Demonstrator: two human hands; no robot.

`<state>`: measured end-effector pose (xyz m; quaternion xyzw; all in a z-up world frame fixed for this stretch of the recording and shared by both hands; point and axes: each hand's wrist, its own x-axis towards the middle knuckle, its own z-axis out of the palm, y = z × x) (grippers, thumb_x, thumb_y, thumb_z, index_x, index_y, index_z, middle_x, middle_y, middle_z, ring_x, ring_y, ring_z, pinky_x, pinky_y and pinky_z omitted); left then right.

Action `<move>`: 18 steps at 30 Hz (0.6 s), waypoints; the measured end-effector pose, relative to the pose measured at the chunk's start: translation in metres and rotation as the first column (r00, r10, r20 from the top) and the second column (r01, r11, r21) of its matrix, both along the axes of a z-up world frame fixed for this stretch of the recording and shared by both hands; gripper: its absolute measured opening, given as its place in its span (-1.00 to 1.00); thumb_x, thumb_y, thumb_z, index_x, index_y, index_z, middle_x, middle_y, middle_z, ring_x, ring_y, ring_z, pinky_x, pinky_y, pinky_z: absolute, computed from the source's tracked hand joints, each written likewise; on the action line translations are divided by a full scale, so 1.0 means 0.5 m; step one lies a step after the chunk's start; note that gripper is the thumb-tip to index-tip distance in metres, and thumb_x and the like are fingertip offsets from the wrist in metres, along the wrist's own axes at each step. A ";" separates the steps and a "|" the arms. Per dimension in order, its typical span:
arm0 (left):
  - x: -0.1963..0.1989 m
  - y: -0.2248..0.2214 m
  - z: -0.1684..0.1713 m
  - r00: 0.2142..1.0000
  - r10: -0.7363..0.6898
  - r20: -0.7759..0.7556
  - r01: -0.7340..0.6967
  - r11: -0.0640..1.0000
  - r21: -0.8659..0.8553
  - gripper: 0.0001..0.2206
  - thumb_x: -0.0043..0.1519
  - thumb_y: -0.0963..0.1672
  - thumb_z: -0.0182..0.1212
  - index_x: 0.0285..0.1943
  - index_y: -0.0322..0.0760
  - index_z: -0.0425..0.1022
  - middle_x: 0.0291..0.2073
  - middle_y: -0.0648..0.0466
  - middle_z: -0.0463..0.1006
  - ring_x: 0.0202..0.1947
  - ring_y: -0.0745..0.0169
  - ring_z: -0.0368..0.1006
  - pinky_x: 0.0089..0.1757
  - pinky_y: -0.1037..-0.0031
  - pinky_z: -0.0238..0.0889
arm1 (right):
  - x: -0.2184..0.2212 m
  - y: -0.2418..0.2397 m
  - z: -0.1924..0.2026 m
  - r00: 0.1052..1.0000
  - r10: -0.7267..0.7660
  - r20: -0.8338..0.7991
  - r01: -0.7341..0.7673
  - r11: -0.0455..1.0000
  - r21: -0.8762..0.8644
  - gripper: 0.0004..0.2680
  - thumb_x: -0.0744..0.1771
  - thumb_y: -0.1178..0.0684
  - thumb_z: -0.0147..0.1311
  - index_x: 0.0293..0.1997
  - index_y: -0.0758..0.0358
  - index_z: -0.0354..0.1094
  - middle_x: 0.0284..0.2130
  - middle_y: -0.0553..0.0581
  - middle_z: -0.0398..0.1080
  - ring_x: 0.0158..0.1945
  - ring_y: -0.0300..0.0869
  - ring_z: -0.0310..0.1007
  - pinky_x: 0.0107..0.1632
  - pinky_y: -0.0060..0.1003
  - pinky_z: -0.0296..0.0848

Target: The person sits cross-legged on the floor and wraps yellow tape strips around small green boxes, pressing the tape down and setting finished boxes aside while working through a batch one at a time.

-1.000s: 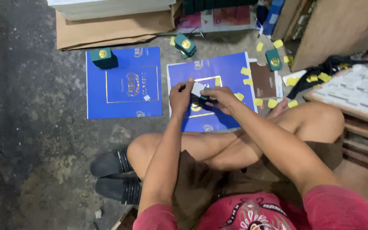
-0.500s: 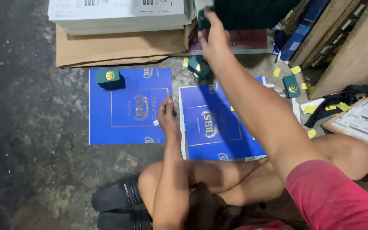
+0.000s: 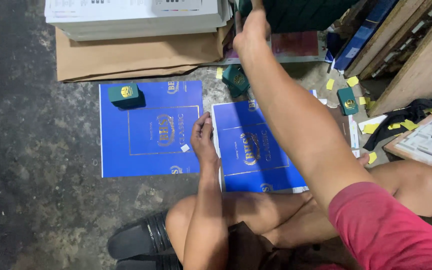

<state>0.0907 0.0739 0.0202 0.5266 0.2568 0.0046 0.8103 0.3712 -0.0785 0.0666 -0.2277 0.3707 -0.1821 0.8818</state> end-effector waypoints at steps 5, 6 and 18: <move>-0.003 -0.002 0.007 1.000 -0.008 0.017 0.007 1.000 0.021 -0.63 0.32 -0.11 0.18 0.25 -0.44 0.53 -0.04 -0.08 0.61 -0.05 0.20 0.49 0.04 0.40 0.34 | 0.097 -0.016 -0.098 0.999 -0.021 -0.038 0.022 1.000 0.014 -0.59 0.23 -0.05 0.20 0.03 0.55 0.36 0.00 0.36 0.43 -0.09 0.04 0.47 -0.10 -0.19 0.57; -0.001 -0.003 0.011 1.000 -0.009 0.022 0.009 1.000 0.020 -0.61 0.31 -0.10 0.18 0.25 -0.45 0.53 -0.02 -0.09 0.61 -0.03 0.19 0.48 0.05 0.39 0.33 | 0.107 -0.017 -0.094 0.998 0.006 -0.068 -0.005 1.000 0.008 -0.58 0.26 -0.08 0.15 0.06 0.56 0.34 -0.03 0.37 0.47 -0.12 0.06 0.49 -0.10 -0.13 0.52; 0.004 -0.002 -0.010 1.000 -0.003 0.031 0.002 1.000 0.015 -0.64 0.31 -0.13 0.19 0.23 -0.47 0.56 -0.05 -0.08 0.61 -0.06 0.24 0.46 0.06 0.43 0.32 | 0.040 -0.018 -0.079 0.995 0.011 0.099 -0.022 0.995 0.101 -0.93 0.26 0.28 -0.04 -0.47 0.47 0.26 -0.34 0.36 0.27 -0.24 0.10 0.26 0.02 0.04 0.49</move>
